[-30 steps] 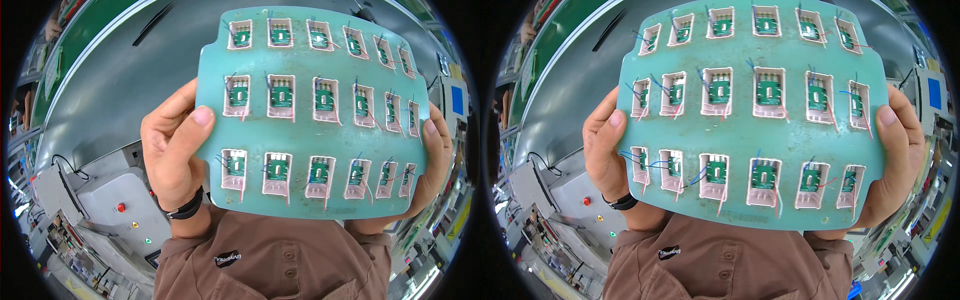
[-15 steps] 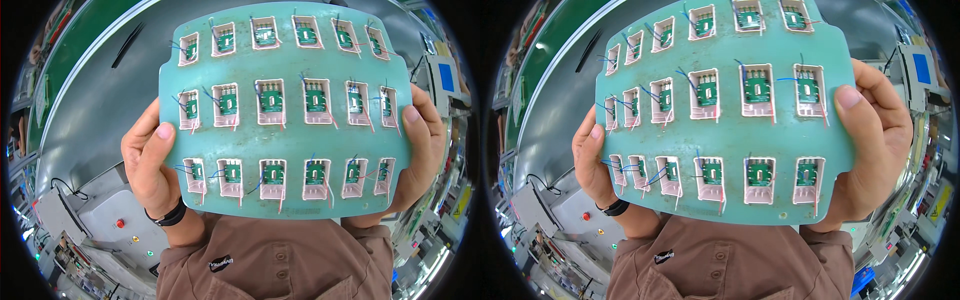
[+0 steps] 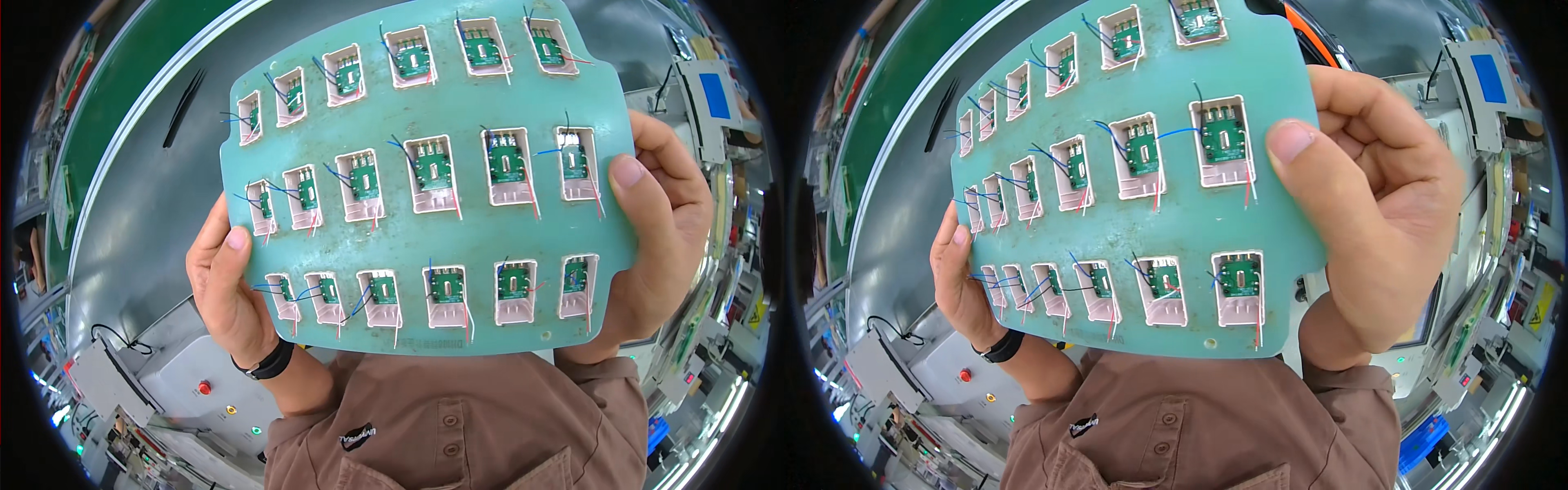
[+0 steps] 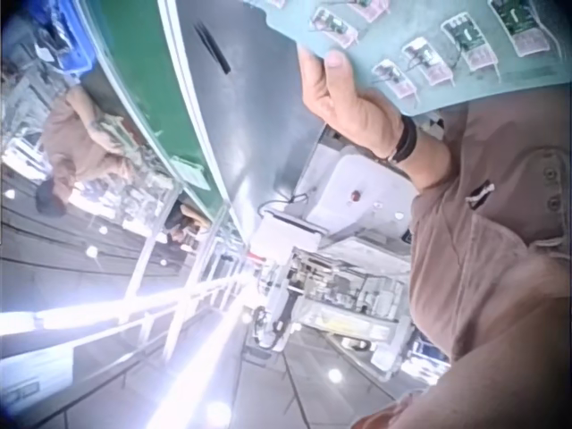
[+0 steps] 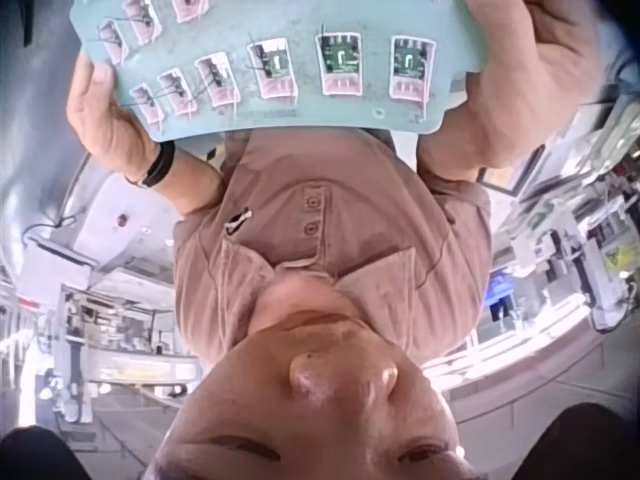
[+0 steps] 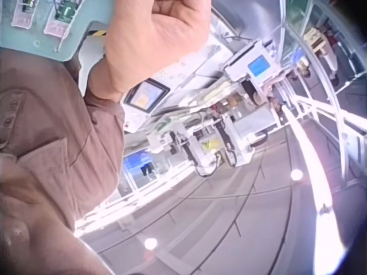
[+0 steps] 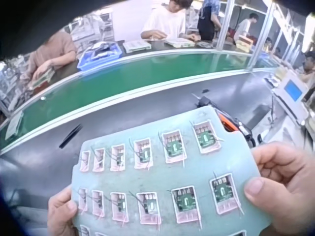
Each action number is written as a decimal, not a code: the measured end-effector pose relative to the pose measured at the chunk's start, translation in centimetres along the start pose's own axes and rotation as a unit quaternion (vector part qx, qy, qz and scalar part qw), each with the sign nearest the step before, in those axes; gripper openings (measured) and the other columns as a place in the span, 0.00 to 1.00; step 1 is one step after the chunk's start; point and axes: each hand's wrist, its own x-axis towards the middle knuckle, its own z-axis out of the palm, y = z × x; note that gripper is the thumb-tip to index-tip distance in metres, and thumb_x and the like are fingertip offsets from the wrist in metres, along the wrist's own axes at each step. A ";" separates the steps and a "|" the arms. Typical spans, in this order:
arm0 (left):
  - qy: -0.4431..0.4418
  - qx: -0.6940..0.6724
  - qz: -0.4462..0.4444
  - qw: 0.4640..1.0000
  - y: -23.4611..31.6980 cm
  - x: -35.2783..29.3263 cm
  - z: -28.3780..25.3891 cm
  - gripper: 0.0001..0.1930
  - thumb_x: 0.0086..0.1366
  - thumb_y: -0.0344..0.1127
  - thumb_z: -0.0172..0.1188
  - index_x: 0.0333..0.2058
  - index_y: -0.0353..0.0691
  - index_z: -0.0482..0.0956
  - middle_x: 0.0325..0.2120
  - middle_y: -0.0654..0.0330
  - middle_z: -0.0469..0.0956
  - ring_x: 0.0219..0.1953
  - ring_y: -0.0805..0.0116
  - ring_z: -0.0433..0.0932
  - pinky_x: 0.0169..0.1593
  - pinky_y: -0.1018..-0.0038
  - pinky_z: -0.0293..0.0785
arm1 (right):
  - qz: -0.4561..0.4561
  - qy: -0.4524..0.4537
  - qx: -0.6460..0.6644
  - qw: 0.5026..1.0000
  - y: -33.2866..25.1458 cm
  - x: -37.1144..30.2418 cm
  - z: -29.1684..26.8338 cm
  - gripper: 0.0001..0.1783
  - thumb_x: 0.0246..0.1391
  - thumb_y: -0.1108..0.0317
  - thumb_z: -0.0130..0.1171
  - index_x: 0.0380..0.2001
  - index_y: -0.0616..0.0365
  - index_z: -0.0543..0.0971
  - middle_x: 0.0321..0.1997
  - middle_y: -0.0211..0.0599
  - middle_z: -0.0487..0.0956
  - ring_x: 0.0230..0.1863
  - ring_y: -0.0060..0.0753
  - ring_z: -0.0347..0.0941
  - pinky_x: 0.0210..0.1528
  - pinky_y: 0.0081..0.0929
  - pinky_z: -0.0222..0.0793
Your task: Manually assemble and inspect small PCB components on a tray at a factory workstation, utilizing an automated machine interface and hand tools.
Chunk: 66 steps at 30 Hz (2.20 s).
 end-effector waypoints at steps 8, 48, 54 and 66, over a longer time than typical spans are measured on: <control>-0.010 0.040 -0.004 0.999 1.1 1.8 -0.3 0.24 0.60 0.33 0.55 0.52 0.22 0.69 0.44 0.52 0.76 0.45 0.69 0.75 0.52 0.76 0.66 | 0.031 -0.035 0.020 0.999 -0.1 1.4 0.3 0.15 0.51 0.74 0.55 0.42 0.73 0.74 0.35 0.39 0.79 0.34 0.19 0.74 0.37 0.15 0.69; -0.081 0.569 0.266 0.774 10.6 34.1 -9.2 0.20 0.67 0.33 0.52 0.57 0.36 0.70 0.37 0.60 0.76 0.40 0.75 0.74 0.46 0.78 0.71 | -0.169 -0.132 -0.076 0.974 12.5 14.0 21.4 0.11 0.46 0.77 0.51 0.35 0.67 0.70 0.29 0.52 0.74 0.32 0.55 0.72 0.35 0.44 0.68; -0.346 0.504 0.129 0.781 2.4 22.3 4.4 0.18 0.64 0.29 0.54 0.53 0.32 0.72 0.35 0.59 0.77 0.37 0.73 0.76 0.44 0.78 0.72 | -0.105 -0.107 -0.039 0.988 12.1 1.0 6.9 0.08 0.48 0.76 0.51 0.34 0.66 0.71 0.23 0.44 0.74 0.27 0.46 0.73 0.31 0.38 0.68; -0.318 0.512 0.138 0.786 -6.4 17.2 8.3 0.14 0.62 0.27 0.52 0.46 0.34 0.78 0.26 0.64 0.75 0.26 0.79 0.69 0.32 0.82 0.68 | 0.070 0.081 -0.067 0.992 12.9 -13.2 -6.4 0.10 0.52 0.74 0.53 0.37 0.66 0.75 0.28 0.42 0.79 0.28 0.33 0.76 0.32 0.29 0.71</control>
